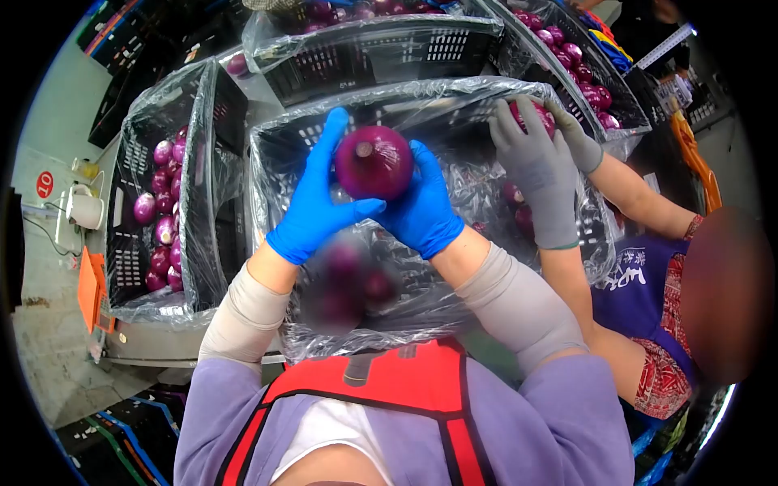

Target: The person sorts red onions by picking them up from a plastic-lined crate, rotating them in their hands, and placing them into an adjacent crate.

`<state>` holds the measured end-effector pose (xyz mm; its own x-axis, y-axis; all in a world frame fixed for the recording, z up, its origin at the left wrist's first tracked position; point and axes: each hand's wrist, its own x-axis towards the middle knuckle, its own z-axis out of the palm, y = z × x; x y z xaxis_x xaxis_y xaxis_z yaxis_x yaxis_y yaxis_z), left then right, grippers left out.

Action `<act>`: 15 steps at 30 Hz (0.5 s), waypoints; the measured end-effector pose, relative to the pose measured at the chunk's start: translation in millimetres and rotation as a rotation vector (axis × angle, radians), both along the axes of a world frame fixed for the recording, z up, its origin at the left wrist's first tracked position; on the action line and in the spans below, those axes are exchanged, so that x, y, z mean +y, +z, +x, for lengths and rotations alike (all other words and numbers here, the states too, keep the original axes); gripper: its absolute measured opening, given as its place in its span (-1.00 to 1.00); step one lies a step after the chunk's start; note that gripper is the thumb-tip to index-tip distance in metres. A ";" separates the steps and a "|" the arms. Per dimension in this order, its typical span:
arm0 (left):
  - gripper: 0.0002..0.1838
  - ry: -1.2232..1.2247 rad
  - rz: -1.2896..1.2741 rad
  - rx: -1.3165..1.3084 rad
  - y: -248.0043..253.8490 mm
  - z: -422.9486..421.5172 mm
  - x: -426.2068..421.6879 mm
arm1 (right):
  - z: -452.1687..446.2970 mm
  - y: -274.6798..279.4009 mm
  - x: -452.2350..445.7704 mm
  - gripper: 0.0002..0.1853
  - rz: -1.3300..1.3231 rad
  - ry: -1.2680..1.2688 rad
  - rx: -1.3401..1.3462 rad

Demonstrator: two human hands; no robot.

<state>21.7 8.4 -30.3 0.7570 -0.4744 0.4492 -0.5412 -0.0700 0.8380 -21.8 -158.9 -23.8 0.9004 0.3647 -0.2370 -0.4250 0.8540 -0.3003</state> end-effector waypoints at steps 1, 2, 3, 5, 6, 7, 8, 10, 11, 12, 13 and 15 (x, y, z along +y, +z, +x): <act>0.22 0.003 0.000 0.008 -0.2 -0.7 0.3 | -0.4 0.6 0.9 -0.32 0.000 0.003 0.008; 0.18 -0.009 -0.028 0.082 0.4 -1.2 0.3 | -0.8 2.4 2.5 -0.32 -0.015 -0.023 0.019; 0.13 -0.023 -0.054 0.151 2.1 -1.2 0.0 | -0.9 3.2 3.2 -0.32 -0.029 -0.052 0.026; 0.05 -0.069 -0.126 0.283 8.1 -4.2 -1.5 | -1.0 3.0 0.7 -0.33 -0.053 -0.073 0.051; -0.02 -0.109 -0.204 0.419 9.8 -5.0 -2.8 | -1.6 3.2 -1.1 -0.34 -0.084 -0.087 0.079; -0.02 -0.113 -0.205 0.415 10.1 -3.6 -3.7 | -1.2 4.0 -2.6 -0.34 -0.086 -0.090 0.075; -0.09 -0.121 -0.222 0.392 10.0 -2.2 -3.4 | -0.2 4.9 -3.4 -0.35 -0.088 -0.096 0.059; -0.16 -0.122 -0.241 0.375 9.8 -2.0 -1.0 | 0.2 5.7 -2.0 -0.36 -0.091 -0.093 0.048; -0.22 -0.142 -0.275 0.464 11.1 -1.3 0.2 | 0.4 6.7 -0.8 -0.36 -0.122 -0.099 0.040; -0.28 -0.163 -0.309 0.554 12.5 -0.7 1.2 | 0.2 7.7 0.4 -0.37 -0.152 -0.105 0.033; -0.28 -0.159 -0.315 0.551 13.9 0.2 1.9 | 0.5 7.1 1.0 -0.37 -0.156 -0.100 0.031; -0.33 -0.187 -0.359 0.831 16.0 0.6 2.6 | -0.3 3.4 1.6 -0.37 -0.218 -0.128 0.048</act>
